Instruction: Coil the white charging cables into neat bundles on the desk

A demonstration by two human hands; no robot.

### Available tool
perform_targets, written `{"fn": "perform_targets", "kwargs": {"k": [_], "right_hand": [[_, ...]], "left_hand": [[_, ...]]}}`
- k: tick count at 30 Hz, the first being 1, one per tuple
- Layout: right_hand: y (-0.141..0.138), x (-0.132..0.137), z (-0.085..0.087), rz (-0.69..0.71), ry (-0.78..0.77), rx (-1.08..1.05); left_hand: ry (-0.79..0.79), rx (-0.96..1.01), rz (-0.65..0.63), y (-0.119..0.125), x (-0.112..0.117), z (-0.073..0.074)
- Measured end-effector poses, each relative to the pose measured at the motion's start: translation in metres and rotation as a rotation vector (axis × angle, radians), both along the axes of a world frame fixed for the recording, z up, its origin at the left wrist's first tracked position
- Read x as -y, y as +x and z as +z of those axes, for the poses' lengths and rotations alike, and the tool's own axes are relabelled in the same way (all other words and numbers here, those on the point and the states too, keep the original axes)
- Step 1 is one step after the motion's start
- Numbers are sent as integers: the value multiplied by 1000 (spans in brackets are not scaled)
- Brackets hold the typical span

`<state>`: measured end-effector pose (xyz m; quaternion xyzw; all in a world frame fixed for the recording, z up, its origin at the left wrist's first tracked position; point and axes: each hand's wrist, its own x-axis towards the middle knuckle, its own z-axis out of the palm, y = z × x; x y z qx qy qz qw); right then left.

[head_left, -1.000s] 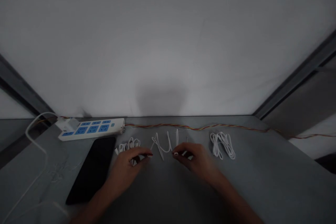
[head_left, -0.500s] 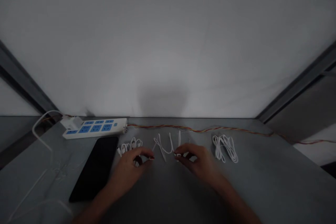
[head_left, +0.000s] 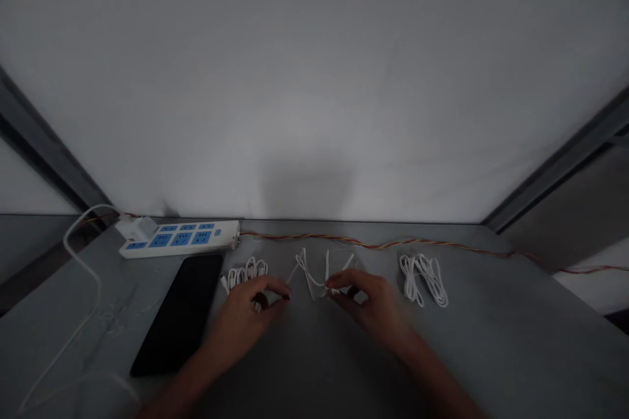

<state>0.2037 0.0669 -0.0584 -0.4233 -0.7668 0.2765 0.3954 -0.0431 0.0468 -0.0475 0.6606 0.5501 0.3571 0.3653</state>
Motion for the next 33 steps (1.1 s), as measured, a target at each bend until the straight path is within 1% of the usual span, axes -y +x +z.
{"fn": "perform_targets", "kwargs": {"k": [5, 10, 15, 21, 24, 28, 33], "right_hand": [[1, 0, 1, 15, -11, -2], [0, 0, 1, 12, -20, -8], [0, 0, 3, 6, -15, 30], [4, -2, 9, -43, -27, 49], [7, -4, 7, -55, 3, 28], [9, -5, 5, -97, -1, 23], [10, -7, 5, -82, 15, 25]], "left_hand": [[7, -36, -18, 2, 0, -1], [-11, -51, 15, 3, 1, 2], [7, -57, 16, 1, 2, 1], [11, -62, 61, -2, -2, 1], [30, -34, 79, -3, -4, 2], [41, -32, 97, -5, -6, 2], [35, -43, 94, -6, -7, 0]]}}
